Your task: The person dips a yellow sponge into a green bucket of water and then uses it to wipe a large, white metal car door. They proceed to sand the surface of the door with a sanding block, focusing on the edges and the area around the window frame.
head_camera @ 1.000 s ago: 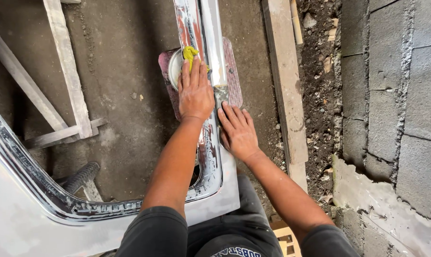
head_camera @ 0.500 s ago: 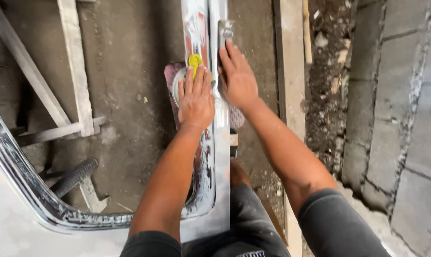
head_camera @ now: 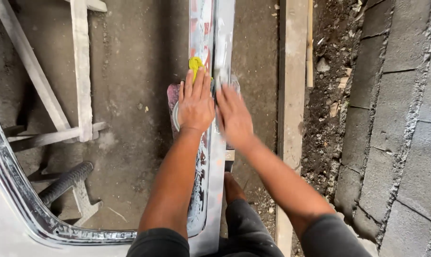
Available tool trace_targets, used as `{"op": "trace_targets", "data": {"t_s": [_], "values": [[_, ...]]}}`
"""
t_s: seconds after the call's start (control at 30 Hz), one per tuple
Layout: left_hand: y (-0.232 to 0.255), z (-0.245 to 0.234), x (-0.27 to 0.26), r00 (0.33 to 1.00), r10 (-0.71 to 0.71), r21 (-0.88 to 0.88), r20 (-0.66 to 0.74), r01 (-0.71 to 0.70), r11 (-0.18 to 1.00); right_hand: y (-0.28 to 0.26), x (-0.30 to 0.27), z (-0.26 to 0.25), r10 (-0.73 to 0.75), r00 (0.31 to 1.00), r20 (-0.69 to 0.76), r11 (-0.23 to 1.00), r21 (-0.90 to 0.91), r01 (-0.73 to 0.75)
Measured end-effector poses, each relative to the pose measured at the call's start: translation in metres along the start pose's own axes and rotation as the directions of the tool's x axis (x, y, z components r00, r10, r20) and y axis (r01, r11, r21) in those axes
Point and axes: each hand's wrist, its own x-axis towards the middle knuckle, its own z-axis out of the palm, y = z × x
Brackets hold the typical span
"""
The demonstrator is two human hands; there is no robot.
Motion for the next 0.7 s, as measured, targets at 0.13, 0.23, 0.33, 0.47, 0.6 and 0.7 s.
{"op": "trace_targets", "data": {"t_s": [0.13,0.23,0.33,0.47,0.6,0.7], "values": [[-0.002,0.005,-0.009,0.999,0.017,0.059,-0.042,-0.014,0.998,0.022,0.086,-0.001,0.05,0.997,-0.05,0.997,-0.054,-0.053],[-0.002,0.005,-0.007,0.999,0.026,0.046,-0.043,-0.024,0.999,0.02,0.077,-0.005,0.043,0.997,-0.069,0.997,-0.062,-0.047],[-0.002,0.006,-0.006,0.999,0.01,0.026,-0.046,-0.009,1.0,0.001,0.02,-0.016,-0.023,0.999,-0.025,0.999,-0.031,0.022],[-0.003,0.006,-0.008,0.999,0.022,0.023,-0.028,-0.022,0.999,-0.015,-0.025,-0.021,0.007,0.997,0.075,1.0,0.018,-0.009],[-0.005,0.006,-0.006,0.999,0.019,0.045,-0.051,-0.017,0.999,0.016,0.046,-0.006,-0.004,0.999,-0.036,0.999,-0.045,0.002],[-0.002,0.003,-0.009,0.999,0.023,0.025,-0.03,-0.022,0.999,0.036,0.114,-0.006,-0.013,1.0,-0.024,1.0,-0.024,0.012]]}}
